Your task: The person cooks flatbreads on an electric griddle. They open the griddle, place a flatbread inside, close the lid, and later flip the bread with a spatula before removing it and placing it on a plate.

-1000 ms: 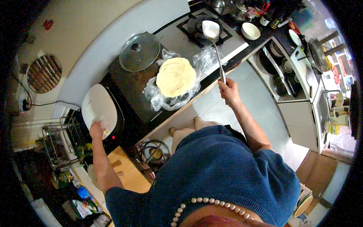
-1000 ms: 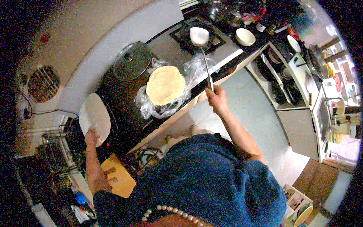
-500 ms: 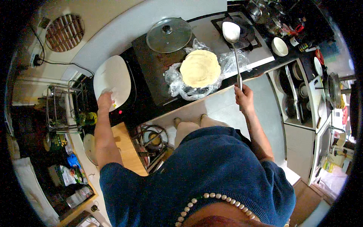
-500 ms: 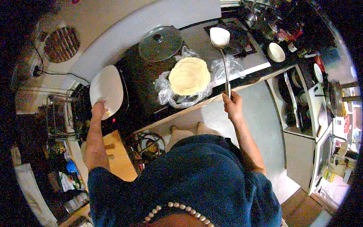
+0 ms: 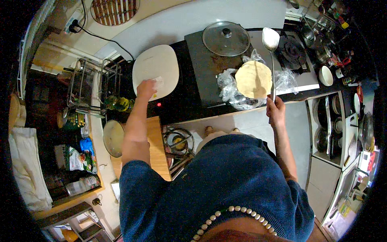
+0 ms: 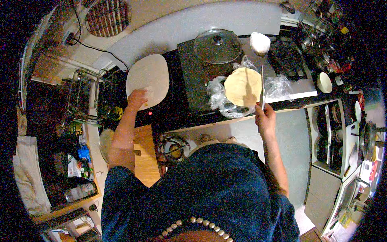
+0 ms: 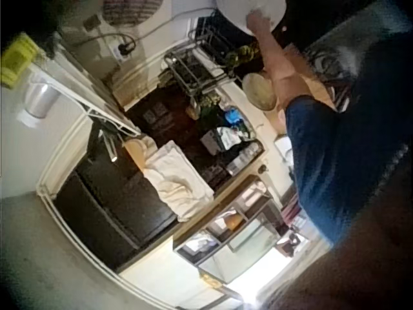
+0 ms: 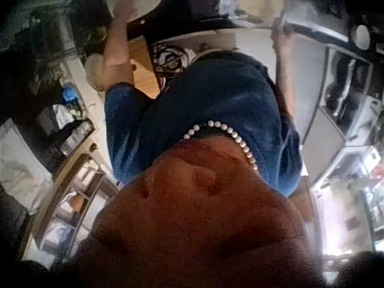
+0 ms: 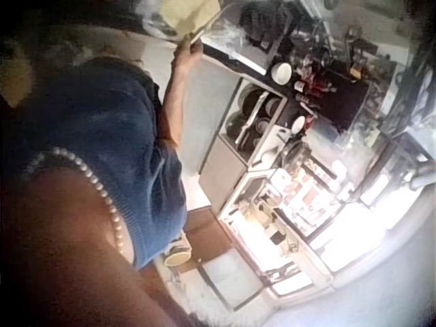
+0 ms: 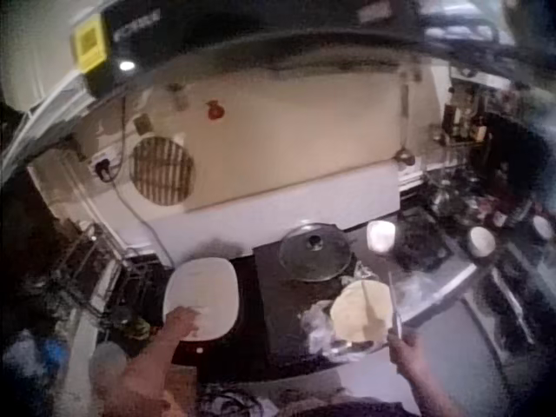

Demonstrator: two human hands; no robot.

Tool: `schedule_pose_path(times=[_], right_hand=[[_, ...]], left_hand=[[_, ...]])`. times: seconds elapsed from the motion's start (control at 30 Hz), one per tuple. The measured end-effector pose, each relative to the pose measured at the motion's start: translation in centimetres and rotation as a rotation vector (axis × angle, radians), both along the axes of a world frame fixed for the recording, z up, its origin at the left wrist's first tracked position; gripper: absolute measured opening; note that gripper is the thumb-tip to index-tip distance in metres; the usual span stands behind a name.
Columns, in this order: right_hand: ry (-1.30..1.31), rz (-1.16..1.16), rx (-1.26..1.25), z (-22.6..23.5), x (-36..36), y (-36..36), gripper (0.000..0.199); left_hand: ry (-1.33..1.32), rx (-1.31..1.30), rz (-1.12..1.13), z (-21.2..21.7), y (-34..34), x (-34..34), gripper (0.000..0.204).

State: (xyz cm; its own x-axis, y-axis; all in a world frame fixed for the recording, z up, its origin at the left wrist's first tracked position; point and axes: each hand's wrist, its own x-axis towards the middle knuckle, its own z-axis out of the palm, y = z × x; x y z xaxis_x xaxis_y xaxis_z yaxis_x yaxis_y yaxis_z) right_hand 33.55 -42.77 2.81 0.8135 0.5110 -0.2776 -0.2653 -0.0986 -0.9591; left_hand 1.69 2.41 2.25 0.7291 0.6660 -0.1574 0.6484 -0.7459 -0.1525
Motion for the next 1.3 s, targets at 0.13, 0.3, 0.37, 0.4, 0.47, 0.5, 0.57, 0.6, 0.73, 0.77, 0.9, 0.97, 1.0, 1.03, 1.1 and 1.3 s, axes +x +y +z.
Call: schedule_pose_path(times=[0.13, 0.3, 0.37, 0.4, 0.47, 0.5, 0.57, 0.6, 0.73, 0.77, 0.9, 0.97, 1.0, 1.03, 1.1, 1.3], right_hand=[[0.053, 0.057, 0.015, 0.7, -2.2, 3.1, 0.017], [0.032, 0.088, 0.031, 0.7, -5.0, 6.7, 0.017], [0.028, 0.125, 0.041, 0.9, -5.9, 7.7, 0.016], [0.033, 0.138, 0.044, 1.0, -6.3, 8.2, 0.016], [0.029, 0.147, 0.021, 1.0, -7.0, 9.0, 0.016], [0.026, 0.151, 0.008, 1.1, -7.3, 9.2, 0.016], [0.034, 0.155, 0.005, 1.1, -7.9, 9.6, 0.017], [0.038, 0.154, 0.008, 1.1, -8.1, 9.9, 0.018], [0.028, 0.152, -0.04, 1.1, -8.4, 10.0, 0.018], [0.033, 0.158, -0.05, 0.9, -8.4, 9.8, 0.019], [0.044, 0.125, -0.047, 1.9, -8.4, 9.4, 0.019], [0.042, 0.122, -0.039, 2.2, -8.2, 9.0, 0.02], [0.048, 0.107, -0.037, 2.2, -8.1, 8.7, 0.02], [0.053, 0.086, -0.039, 2.3, -8.0, 8.1, 0.02], [-0.017, 0.049, -0.118, 2.3, -7.7, 8.1, 0.022], [0.039, 0.021, -0.021, 1.8, -5.8, 6.4, 0.021]], left_hand=[[-0.092, 0.032, -0.015, -0.5, -0.5, -0.8, 0.042], [-0.19, 0.006, 0.024, -0.1, -1.8, -0.8, 0.043], [-0.162, 0.019, 0.035, -1.1, -1.3, -1.1, 0.044], [-0.15, 0.023, 0.037, -1.5, -1.1, -1.0, 0.044], [-0.225, 0.043, 0.012, -2.3, -1.2, -1.4, 0.045], [-0.265, 0.053, 0.001, -2.7, -1.1, -1.7, 0.045], [-0.312, 0.05, -0.037, -3.9, -0.6, -2.0, 0.045], [-0.336, 0.053, -0.058, -4.0, -0.5, -2.0, 0.045], [-0.378, 0.054, 0.008, -4.4, -0.9, -1.3, 0.043], [-0.378, 0.071, 0.018, -4.4, -1.3, -1.3, 0.042], [-0.424, 0.024, 0.017, -4.0, -1.4, -1.2, 0.041], [-0.437, 0.028, -0.026, -4.8, -0.2, -1.6, 0.048], [-0.48, -0.04, -0.034, -4.7, 0.0, -1.4, 0.05], [-0.522, -0.113, -0.047, -4.1, -0.2, -0.9, 0.052], [-0.666, -0.168, -0.015, -4.2, 0.4, -1.3, 0.058], [-0.391, 0.094, 0.196, -5.2, 0.1, -0.2, 0.031]])
